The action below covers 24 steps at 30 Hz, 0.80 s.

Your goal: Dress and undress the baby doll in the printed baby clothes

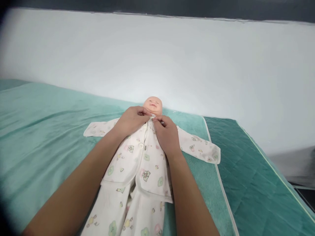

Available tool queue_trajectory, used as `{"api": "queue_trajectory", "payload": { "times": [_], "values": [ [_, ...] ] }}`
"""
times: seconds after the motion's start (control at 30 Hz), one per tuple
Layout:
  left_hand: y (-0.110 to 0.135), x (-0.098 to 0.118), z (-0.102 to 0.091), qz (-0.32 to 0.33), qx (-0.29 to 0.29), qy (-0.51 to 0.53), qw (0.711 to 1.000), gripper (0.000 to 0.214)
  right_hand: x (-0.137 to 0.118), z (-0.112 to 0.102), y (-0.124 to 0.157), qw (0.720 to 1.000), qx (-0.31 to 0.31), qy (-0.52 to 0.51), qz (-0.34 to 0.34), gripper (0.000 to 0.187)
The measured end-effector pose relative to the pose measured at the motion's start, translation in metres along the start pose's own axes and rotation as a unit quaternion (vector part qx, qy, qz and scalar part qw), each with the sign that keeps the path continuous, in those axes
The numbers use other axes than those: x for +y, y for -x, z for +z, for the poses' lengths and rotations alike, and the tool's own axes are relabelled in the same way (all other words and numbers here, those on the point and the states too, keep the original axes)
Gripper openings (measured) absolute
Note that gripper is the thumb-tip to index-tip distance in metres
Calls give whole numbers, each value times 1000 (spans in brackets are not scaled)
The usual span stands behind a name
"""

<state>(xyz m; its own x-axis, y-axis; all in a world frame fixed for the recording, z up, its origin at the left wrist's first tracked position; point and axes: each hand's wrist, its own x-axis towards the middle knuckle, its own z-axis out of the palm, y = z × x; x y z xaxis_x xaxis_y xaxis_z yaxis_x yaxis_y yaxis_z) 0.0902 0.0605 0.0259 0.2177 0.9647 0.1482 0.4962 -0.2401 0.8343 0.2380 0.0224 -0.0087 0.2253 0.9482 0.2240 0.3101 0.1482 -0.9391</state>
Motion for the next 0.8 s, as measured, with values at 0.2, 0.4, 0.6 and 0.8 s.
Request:
{"api": "queue_trajectory", "payload": {
  "times": [0.2, 0.4, 0.6, 0.8],
  "values": [
    [-1, -2, 0, 46, -1, -6, 999, 22, 1, -1, 0, 1000, 3, 1, -25, 20],
    [-3, -4, 1, 73, 16, -23, 997, 24, -1, 1, 2, 999, 37, 17, -9, 27],
    [-5, -5, 3, 60, 39, 5, 997, 20, -3, 2, 5, 997, 48, 58, -28, 29],
    [-4, -4, 3, 62, 51, 31, 996, 17, -3, 2, 4, 995, 13, 82, -54, 27]
  ]
}}
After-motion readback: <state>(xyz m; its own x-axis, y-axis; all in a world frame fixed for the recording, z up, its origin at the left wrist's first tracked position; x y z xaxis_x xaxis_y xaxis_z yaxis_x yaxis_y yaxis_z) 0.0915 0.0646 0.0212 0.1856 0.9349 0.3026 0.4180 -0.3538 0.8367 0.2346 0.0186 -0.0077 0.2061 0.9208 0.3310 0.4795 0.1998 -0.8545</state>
